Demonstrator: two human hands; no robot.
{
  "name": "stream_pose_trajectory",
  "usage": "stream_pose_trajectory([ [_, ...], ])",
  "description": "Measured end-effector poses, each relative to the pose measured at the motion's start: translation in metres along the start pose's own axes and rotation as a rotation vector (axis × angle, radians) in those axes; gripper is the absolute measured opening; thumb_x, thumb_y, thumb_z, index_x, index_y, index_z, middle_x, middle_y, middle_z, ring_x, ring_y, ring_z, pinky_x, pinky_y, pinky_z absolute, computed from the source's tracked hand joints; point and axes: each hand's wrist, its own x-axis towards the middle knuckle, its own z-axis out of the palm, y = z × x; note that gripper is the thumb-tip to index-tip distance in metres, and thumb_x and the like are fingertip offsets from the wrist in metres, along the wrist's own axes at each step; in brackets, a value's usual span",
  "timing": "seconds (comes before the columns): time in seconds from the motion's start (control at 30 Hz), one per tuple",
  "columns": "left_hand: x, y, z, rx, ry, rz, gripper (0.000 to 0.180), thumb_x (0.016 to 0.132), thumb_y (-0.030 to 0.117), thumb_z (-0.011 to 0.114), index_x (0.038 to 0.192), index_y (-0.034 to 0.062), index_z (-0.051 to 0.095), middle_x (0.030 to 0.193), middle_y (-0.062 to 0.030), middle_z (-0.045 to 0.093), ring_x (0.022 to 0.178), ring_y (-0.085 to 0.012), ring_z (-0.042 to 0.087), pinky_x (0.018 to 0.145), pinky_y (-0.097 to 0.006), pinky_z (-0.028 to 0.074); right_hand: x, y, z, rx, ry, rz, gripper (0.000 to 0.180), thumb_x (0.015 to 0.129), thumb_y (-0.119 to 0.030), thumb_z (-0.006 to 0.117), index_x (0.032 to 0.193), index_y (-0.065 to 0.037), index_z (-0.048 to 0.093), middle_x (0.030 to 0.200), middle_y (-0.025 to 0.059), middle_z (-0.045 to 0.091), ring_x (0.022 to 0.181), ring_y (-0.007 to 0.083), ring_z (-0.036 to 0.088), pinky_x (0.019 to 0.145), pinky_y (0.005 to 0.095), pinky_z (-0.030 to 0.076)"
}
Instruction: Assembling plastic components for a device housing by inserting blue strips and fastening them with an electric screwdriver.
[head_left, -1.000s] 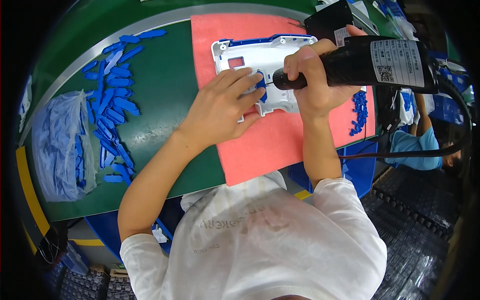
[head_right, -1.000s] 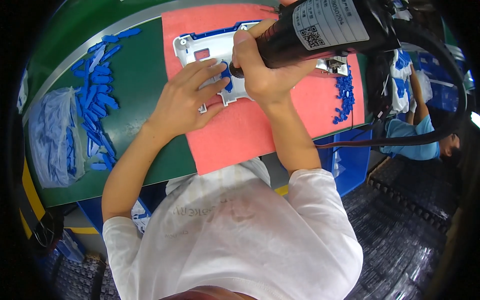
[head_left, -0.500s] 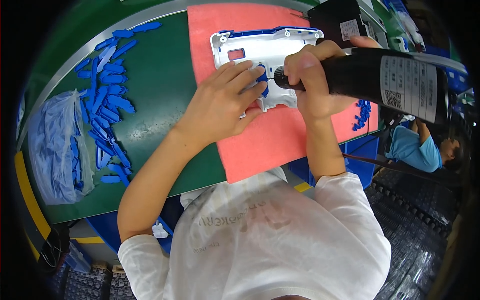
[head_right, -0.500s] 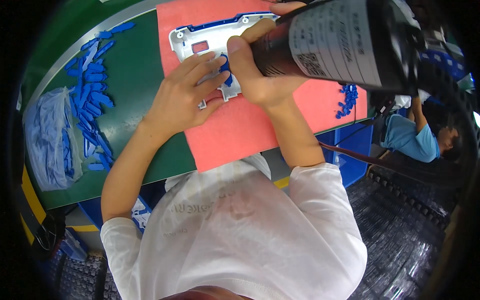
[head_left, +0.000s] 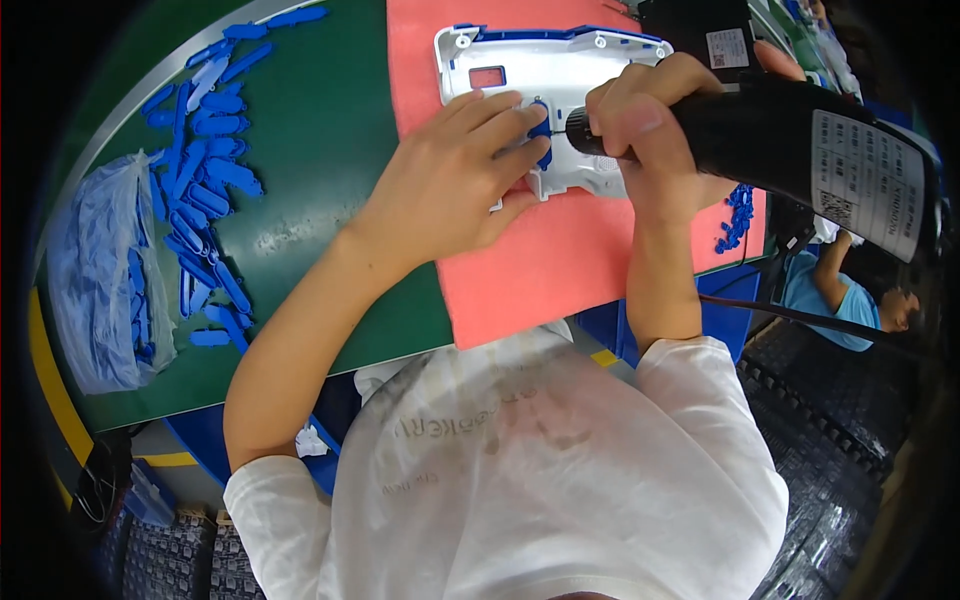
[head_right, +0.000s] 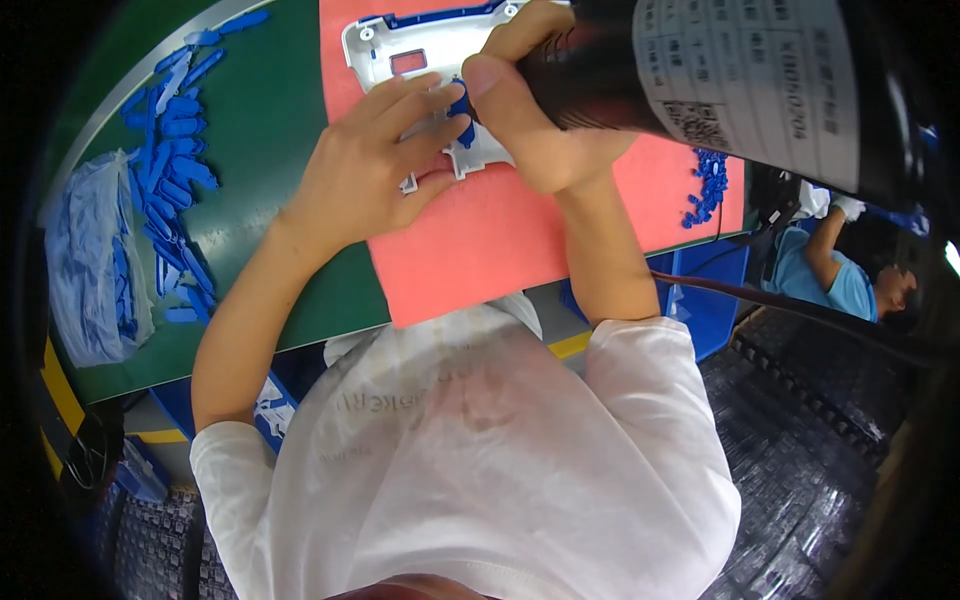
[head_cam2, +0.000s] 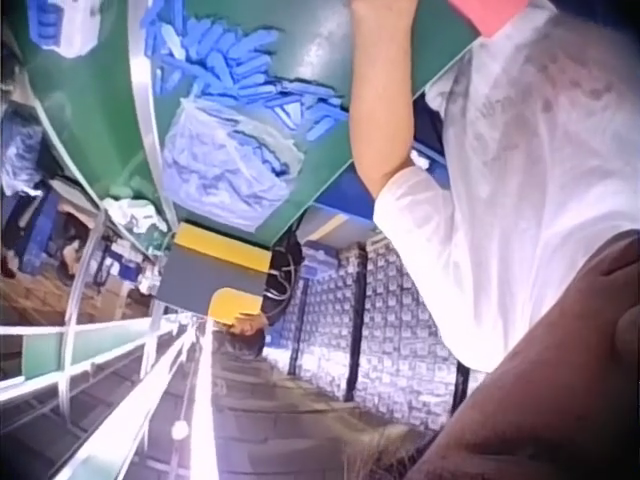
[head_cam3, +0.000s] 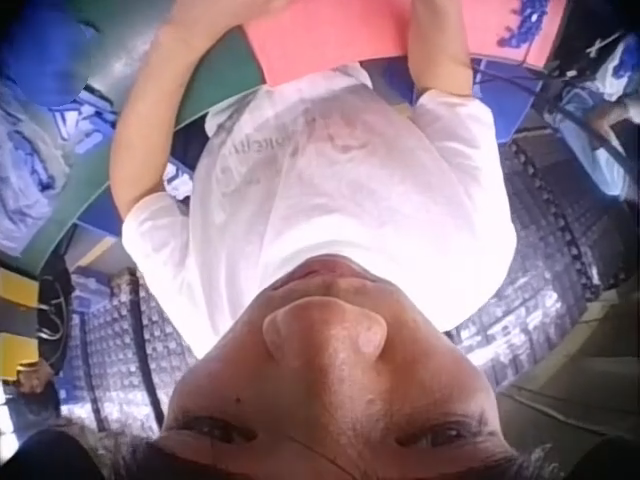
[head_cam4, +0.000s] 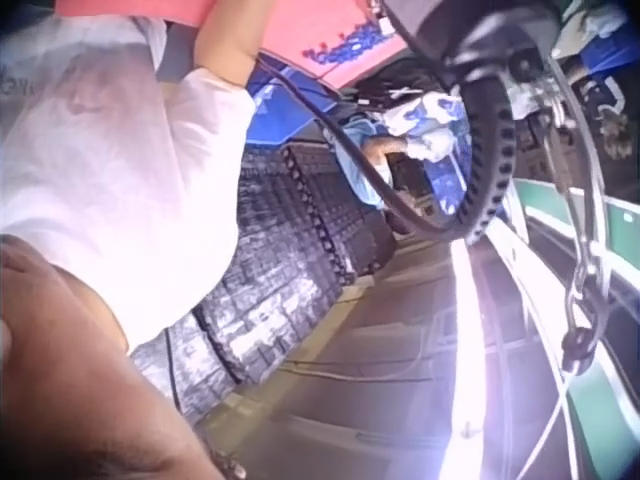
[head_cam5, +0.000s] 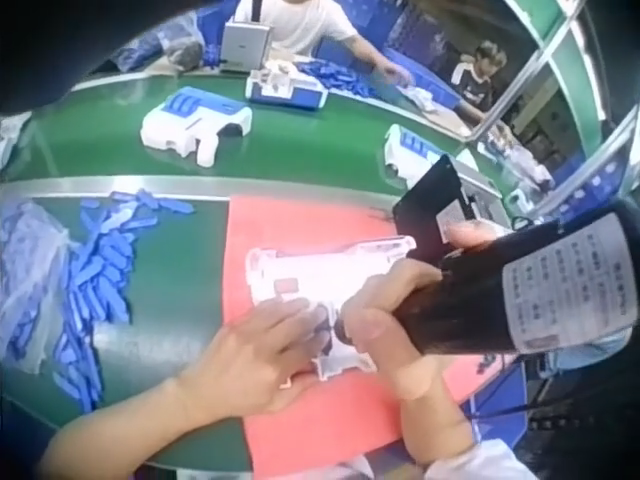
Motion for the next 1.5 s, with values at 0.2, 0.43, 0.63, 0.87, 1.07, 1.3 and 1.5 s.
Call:
stream_pose_trajectory([
  [0.2,0.003,-0.003,-0.001,0.012,0.019,0.02,0.034,0.066,0.016,0.073,0.096,0.001,0.068,0.114,-0.0093,0.061,0.111,-0.0272,0.056,0.094,-0.038,0.048,-0.001,0.004,-0.001,-0.057,-0.046,-0.056,0.066,0.078,0.013,0.052,0.129,-0.017,0.022,0.063,0.0069,0.048,0.045,0.0149,0.048,0.049,0.0345,0.048],
  [0.43,0.002,0.004,-0.012,0.088,-0.045,0.075,0.038,0.07,0.023,0.072,0.1,0.0004,0.068,0.122,-0.0132,0.058,0.116,-0.0302,0.053,0.099,-0.041,0.043,-0.007,0.001,0.002,-0.175,0.163,-0.042,0.041,0.074,0.008,0.065,0.109,0.001,0.046,0.069,0.0017,0.054,0.064,0.0084,0.051,0.063,0.0218,0.042],
  [0.63,0.031,-0.022,-0.117,0.213,0.53,-0.054,0.01,0.075,0.01,0.066,0.077,-0.0004,0.066,0.079,-0.0133,0.066,0.069,-0.0267,0.066,0.065,-0.034,0.053,0.001,-0.056,-0.025,0.032,0.403,-0.186,0.056,0.086,-0.004,0.06,0.129,-0.009,0.025,0.06,0.0074,0.047,0.048,0.0182,0.05,0.048,0.0347,0.048],
  [0.87,0.103,-0.224,-0.122,0.919,0.169,-0.804,0.079,0.07,0.03,0.071,0.141,0.0124,0.041,0.15,-0.018,0.029,0.139,-0.0443,0.023,0.103,-0.073,0.02,-0.016,-0.069,-0.04,0.282,0.045,-0.343,0.068,0.083,0.002,0.057,0.141,-0.009,0.022,0.069,0.0074,0.046,0.047,0.0168,0.046,0.045,0.033,0.042],
  [1.07,0.108,-0.248,-0.109,1.028,0.11,-0.703,0.057,0.084,0.014,0.061,0.138,0.0127,0.043,0.142,-0.0199,0.037,0.134,-0.0508,0.027,0.095,-0.08,0.02,-0.04,-0.097,-0.037,0.006,0.394,-0.133,0.063,0.082,0.0,0.06,0.136,-0.004,0.027,0.065,0.008,0.047,0.045,0.0164,0.046,0.045,0.0314,0.042],
  [1.3,-0.03,-0.13,-0.237,1.158,0.338,-0.533,0.084,0.066,-0.006,0.065,0.141,0.0212,0.04,0.145,-0.0087,0.04,0.135,-0.0408,0.033,0.092,-0.072,0.036,-0.038,-0.091,-0.059,0.038,0.345,-0.094,0.062,0.082,0.003,0.059,0.135,-0.004,0.028,0.064,0.0086,0.046,0.044,0.0169,0.045,0.043,0.0314,0.04],
  [1.5,-0.192,-0.121,-0.317,1.232,0.161,-0.699,0.078,0.071,-0.003,0.066,0.142,0.0178,0.042,0.141,-0.0127,0.047,0.131,-0.0417,0.04,0.103,-0.051,0.038,-0.035,-0.079,-0.061,0.018,0.34,-0.084,0.064,0.08,0.004,0.063,0.133,-0.004,0.027,0.062,0.0083,0.049,0.046,0.0184,0.047,0.047,0.0342,0.044],
])
